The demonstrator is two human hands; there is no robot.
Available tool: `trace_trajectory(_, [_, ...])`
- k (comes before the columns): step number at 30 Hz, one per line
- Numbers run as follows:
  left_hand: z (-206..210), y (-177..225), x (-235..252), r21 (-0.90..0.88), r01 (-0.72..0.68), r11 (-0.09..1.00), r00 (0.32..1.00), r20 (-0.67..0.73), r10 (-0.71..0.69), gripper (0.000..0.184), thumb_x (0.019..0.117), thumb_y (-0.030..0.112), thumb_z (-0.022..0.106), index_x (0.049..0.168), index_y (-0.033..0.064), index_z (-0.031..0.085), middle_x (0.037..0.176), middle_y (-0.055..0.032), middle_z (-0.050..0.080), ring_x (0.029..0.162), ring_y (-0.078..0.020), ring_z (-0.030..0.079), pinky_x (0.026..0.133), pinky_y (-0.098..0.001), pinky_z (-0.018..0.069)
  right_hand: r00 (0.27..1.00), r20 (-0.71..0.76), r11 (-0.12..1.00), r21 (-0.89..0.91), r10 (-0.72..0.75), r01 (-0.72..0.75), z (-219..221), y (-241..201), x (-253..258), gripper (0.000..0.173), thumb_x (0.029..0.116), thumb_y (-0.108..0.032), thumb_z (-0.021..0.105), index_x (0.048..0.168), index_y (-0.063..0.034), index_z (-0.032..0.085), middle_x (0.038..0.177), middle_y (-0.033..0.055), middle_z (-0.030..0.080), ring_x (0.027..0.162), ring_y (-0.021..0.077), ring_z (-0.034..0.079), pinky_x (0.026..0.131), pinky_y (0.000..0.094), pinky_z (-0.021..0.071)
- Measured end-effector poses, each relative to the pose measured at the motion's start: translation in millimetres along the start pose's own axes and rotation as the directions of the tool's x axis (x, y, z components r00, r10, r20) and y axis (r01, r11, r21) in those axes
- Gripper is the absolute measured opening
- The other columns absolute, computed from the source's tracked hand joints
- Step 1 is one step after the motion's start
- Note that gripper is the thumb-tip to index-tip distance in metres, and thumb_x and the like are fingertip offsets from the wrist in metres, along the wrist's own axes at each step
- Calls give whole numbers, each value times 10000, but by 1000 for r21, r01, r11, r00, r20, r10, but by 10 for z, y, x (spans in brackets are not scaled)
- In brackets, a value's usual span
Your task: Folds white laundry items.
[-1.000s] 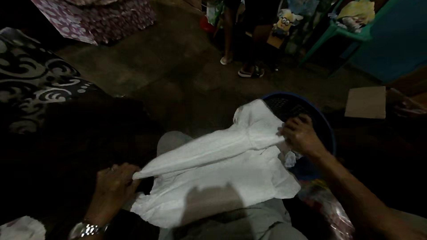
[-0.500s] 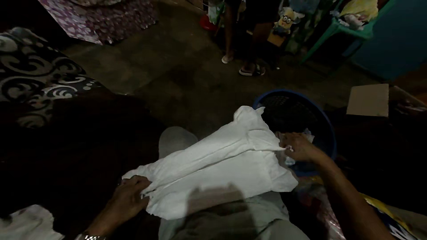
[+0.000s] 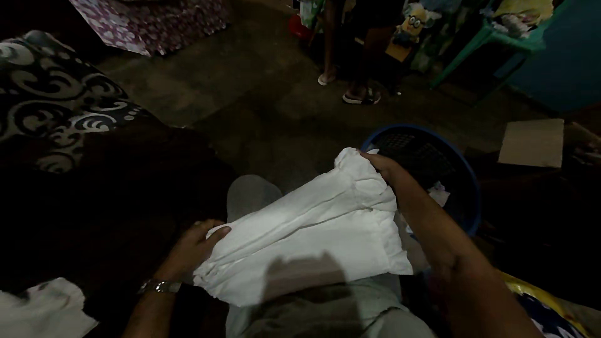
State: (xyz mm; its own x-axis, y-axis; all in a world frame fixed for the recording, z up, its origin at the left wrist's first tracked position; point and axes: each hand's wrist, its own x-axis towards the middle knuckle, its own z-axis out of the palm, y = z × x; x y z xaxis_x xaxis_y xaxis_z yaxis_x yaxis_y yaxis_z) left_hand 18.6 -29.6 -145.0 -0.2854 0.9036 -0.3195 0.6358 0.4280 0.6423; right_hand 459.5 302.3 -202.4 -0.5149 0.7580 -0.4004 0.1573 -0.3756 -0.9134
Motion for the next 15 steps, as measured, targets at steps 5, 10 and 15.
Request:
trace_trajectory(5, [-75, 15, -61, 37, -167, 985, 973, -155, 171, 310, 998, 269, 629, 1025, -36, 679, 952, -198, 683, 914, -296, 656, 854, -541, 513, 966, -161, 934, -263, 204, -241, 213, -252, 87, 533, 1054, -508, 492, 1346, -71, 580, 1129, 132, 663, 973, 207, 648, 855, 405, 551])
trace_trajectory(10, [-182, 134, -67, 70, -168, 983, 953, -244, 180, 331, 987, 277, 629, 1012, -51, 666, 867, -187, 667, 774, -248, 629, 740, -502, 514, 915, -399, 971, -235, -62, -36, 406, -460, -242, 405, 963, -187, 712, 1320, -42, 589, 1122, 137, 674, 929, 196, 660, 841, 417, 570])
trace_trajectory(15, [-175, 166, 93, 141, -163, 976, 936, -289, 199, 368, 1023, 277, 598, 1043, -85, 660, 877, -264, 662, 783, -379, 645, 752, -604, 506, 742, -571, 906, -408, -352, 116, 278, -644, -487, 302, 927, -93, 722, 1184, 38, 633, 1088, 182, 683, 964, 227, 674, 887, 438, 569])
